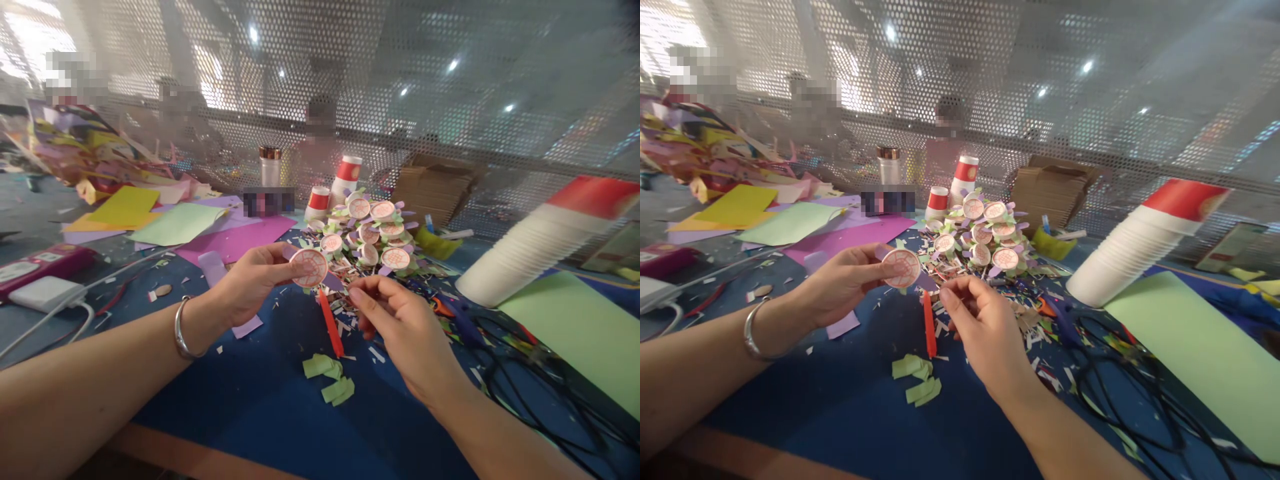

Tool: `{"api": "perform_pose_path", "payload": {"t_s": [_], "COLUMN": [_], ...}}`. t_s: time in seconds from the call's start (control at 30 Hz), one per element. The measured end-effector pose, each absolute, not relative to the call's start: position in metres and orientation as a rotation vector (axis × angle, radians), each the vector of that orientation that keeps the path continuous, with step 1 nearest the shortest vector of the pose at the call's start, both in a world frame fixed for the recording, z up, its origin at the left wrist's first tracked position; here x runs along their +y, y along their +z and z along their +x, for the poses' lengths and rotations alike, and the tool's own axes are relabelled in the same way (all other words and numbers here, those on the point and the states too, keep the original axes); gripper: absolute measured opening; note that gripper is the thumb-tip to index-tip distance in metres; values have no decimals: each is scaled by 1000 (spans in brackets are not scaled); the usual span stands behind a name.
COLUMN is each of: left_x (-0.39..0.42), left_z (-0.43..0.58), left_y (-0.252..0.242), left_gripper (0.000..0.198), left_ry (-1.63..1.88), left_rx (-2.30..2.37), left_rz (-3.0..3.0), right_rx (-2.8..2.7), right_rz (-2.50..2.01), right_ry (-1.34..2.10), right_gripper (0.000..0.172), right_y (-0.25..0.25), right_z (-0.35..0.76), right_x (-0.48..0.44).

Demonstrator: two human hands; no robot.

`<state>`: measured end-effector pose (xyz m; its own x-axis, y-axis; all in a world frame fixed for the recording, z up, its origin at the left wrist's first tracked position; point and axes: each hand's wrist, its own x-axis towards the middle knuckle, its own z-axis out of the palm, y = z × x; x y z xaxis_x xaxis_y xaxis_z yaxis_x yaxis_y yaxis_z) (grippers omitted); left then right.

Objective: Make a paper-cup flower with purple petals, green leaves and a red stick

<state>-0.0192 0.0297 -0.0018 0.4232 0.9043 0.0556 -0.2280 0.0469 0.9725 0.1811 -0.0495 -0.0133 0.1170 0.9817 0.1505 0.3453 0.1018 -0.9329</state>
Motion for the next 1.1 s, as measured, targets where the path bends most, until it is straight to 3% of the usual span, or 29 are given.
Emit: {"api": "perform_pose_path", "payload": {"t_s": [0.5,0.87,1.1], "left_x": [31,39,37], "left_z": [-24,-33,-30], "left_y": [1,-3,0], "left_gripper": [19,21,33], "left_ry": [901,621,771], "left_rx": [609,562,769], "left_rz": [1383,1397,1154], "right_rx": [-1421,-1350,-1285], "right_rz": [-1383,-1339,-1317], "right_ry": [863,1081,1132], "right_gripper": [25,25,25], "right_y": [-10,-11,-12], "right_z": [183,185,190], "right_x": [-48,-47,-42]}}
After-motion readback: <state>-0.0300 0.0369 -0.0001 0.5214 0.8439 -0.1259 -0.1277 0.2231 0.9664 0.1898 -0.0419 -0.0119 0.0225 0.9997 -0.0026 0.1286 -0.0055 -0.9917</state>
